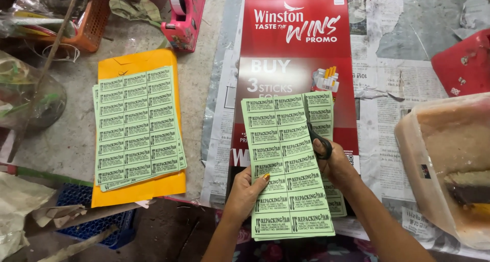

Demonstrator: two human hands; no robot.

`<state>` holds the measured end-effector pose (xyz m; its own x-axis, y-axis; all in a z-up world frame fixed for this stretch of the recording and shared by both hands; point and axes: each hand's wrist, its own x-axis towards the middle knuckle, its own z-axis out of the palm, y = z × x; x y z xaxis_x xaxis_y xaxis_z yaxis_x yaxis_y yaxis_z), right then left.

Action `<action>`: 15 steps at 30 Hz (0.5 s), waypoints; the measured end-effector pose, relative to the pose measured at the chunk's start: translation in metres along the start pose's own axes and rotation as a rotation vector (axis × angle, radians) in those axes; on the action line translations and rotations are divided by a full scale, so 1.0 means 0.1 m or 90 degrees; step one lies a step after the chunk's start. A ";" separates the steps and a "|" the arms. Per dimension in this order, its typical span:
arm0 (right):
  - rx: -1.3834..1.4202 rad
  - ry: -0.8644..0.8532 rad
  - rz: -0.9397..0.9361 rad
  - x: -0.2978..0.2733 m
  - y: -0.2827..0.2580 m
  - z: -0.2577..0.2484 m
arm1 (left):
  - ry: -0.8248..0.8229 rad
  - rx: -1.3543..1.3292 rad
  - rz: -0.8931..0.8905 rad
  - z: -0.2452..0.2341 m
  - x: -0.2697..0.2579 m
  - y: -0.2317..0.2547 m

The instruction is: Applying glue to a poster and sticking label sheets onto it

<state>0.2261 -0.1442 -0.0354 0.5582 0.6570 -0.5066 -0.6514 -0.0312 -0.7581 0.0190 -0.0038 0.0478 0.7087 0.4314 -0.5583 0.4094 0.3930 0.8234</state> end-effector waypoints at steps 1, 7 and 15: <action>0.014 0.008 -0.008 0.06 0.03 -0.03 | 0.008 0.004 -0.004 0.01 0.00 0.03; -0.017 -0.039 -0.049 -0.06 -0.02 0.04 | 0.001 -0.029 0.006 -0.02 0.08 -0.04; 0.009 -0.019 -0.011 0.16 -0.06 0.02 | -0.013 -0.041 0.004 -0.07 0.08 -0.08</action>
<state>0.2381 -0.1324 -0.0378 0.5544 0.6790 -0.4812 -0.6489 -0.0093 -0.7608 0.0176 0.0019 0.0359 0.7229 0.4179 -0.5503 0.3671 0.4425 0.8182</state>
